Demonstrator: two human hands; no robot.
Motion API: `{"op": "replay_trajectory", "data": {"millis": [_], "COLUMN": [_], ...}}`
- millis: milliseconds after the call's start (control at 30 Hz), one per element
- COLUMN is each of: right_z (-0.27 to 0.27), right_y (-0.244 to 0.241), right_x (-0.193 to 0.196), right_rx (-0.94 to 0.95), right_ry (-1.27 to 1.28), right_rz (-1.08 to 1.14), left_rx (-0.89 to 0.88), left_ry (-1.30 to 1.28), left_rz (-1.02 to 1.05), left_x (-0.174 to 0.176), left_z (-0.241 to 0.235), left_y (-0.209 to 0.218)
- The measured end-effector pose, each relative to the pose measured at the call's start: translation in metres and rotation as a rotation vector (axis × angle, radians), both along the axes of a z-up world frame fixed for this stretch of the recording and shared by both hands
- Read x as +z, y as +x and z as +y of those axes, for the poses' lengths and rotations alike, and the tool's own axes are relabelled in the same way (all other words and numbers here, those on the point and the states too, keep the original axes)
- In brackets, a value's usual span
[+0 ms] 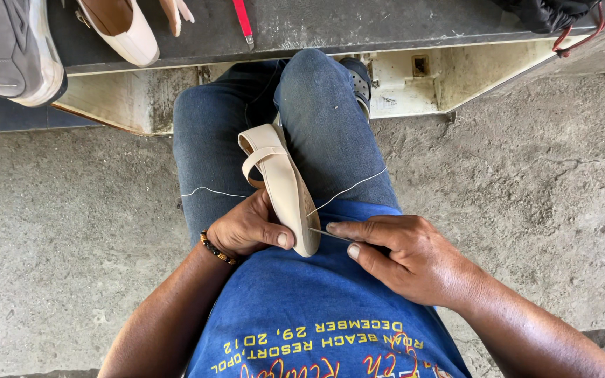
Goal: The person sews a beige shoe using a needle and thread while seated. They repeatedly insert the needle through the shoe's upper and pull the thread tight, adjusting the shoe's position as needed.
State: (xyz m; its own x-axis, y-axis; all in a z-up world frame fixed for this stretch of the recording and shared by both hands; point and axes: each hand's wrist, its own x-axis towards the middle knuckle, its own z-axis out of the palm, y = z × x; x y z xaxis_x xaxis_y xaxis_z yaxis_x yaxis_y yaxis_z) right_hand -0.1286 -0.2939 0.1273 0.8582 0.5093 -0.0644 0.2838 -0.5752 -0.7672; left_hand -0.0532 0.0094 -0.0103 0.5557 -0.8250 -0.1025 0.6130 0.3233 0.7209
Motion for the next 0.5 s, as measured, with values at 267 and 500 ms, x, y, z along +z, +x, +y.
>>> {"op": "replay_trajectory", "data": {"millis": [267,500], "right_z": [-0.010,-0.003], "right_y": [0.005,0.009], "right_x": [0.015,0.036], "right_rx": [0.061,0.122], "right_ry": [-0.238,-0.686], "right_rz": [-0.074,0.057], "left_rx": [0.013,0.048], "left_ry": [0.217,0.216], "left_rz": [-0.089,-0.157], "left_x": [0.034,0.046], "left_z": [-0.014,-0.034], "left_y": [-0.004,-0.007]}}
